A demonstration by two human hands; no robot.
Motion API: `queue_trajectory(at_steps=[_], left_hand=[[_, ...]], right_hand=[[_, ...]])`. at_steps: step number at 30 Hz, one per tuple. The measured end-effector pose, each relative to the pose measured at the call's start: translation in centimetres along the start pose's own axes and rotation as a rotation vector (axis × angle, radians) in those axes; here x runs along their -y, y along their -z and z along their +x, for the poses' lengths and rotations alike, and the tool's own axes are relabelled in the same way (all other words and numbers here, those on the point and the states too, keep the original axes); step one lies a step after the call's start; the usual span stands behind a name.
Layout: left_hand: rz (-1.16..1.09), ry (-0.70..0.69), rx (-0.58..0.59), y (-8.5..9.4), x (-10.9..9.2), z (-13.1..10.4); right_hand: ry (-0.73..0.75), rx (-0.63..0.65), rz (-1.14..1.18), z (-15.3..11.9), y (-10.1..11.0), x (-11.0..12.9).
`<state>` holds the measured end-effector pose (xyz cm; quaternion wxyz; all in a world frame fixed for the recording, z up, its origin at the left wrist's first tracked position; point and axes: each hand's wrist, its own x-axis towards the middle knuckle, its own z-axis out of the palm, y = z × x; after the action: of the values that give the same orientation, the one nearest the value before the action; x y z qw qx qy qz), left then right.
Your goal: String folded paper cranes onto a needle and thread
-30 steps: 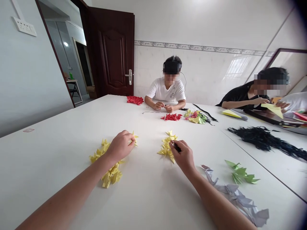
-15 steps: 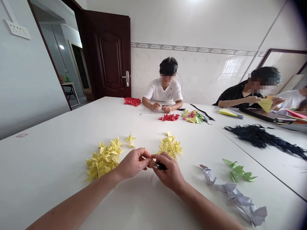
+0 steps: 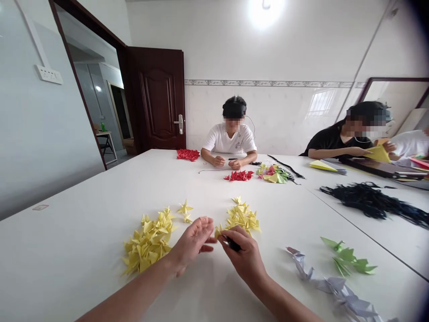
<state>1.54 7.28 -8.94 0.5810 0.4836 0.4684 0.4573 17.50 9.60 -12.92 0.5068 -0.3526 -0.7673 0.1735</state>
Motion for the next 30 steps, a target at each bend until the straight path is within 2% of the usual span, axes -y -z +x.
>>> queue_trajectory(at_steps=[2,4,7,10,15,21,30], left_hand=[[-0.104,0.087,0.099,-0.2,0.1,-0.1],[-0.177,0.132,0.125,-0.2,0.2,-0.1],[-0.232,0.175,0.058,-0.3,0.5,0.1],[-0.237,0.142,0.013,-0.2,0.9,0.3],[-0.211,0.095,-0.035,0.1,2.1,0.9],[-0.128,0.058,-0.063,0.1,2.8,0.9],[-0.032,0.016,-0.153,-0.3,2.8,0.7]], right_hand=[[-0.002,0.012,0.019,-0.1,-0.1,-0.1],[-0.011,0.036,0.023,-0.2,-0.2,-0.2],[-0.008,0.071,0.023,-0.3,-0.4,-0.3],[-0.019,0.079,0.004,-0.3,-0.6,-0.2],[-0.189,0.118,0.047,-0.7,-0.9,0.6],[-0.141,0.159,0.153,-0.5,-0.4,0.9],[-0.215,0.16,0.157,-1.0,-0.8,-0.2]])
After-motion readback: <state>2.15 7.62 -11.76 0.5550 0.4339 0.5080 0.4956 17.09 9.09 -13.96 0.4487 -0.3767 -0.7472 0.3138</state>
